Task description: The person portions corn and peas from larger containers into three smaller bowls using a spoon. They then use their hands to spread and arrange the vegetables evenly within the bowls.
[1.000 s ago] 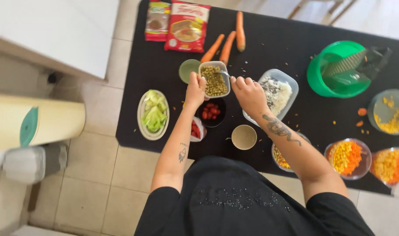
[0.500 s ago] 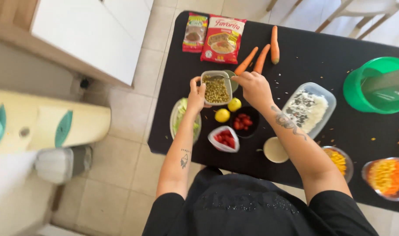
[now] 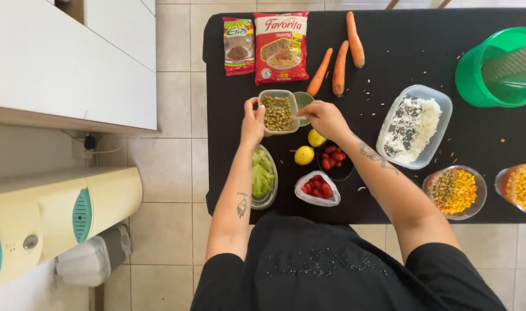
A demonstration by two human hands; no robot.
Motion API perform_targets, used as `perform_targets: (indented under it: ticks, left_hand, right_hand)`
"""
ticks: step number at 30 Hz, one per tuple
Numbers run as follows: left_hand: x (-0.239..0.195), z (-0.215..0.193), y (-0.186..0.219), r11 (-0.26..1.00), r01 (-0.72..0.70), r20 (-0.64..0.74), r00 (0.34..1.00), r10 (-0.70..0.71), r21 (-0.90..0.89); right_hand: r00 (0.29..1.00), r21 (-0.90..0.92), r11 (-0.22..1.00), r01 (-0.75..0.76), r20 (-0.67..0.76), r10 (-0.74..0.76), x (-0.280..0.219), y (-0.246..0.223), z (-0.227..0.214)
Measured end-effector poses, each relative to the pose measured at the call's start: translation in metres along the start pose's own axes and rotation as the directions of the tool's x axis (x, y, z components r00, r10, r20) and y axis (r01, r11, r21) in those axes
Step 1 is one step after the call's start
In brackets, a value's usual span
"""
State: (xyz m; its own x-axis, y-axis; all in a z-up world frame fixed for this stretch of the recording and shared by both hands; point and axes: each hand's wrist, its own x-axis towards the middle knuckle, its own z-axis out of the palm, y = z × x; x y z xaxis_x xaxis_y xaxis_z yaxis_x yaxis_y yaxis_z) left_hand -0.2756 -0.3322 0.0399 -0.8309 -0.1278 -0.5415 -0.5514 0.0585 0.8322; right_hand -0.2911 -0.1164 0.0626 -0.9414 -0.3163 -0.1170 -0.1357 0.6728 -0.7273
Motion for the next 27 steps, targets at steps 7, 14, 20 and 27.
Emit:
perform_targets:
  ticks: [7, 14, 20, 27]
  left_hand:
    - [0.025, 0.006, -0.043, 0.974, -0.21, 0.051, 0.977, 0.206, 0.082]
    - [0.023, 0.012, -0.049, 0.94, -0.337, 0.025, 0.941, 0.336, 0.05]
    - [0.029, 0.012, -0.056, 0.934, -0.346, -0.023, 0.937, 0.349, 0.091]
    - [0.042, -0.008, -0.078, 0.952, -0.263, -0.153, 0.946, 0.286, 0.158]
  right_hand:
    - [0.987, 0.108, 0.982, -0.158, 0.015, 0.157, -0.004, -0.003, 0.006]
    - [0.977, 0.129, 0.97, -0.205, -0.04, 0.211, -0.006, 0.002, -0.008]
    - [0.968, 0.17, 0.964, -0.206, -0.105, 0.226, -0.012, 0.003, -0.025]
    - [0.964, -0.114, 0.985, -0.131, -0.248, 0.099, -0.027, 0.032, -0.021]
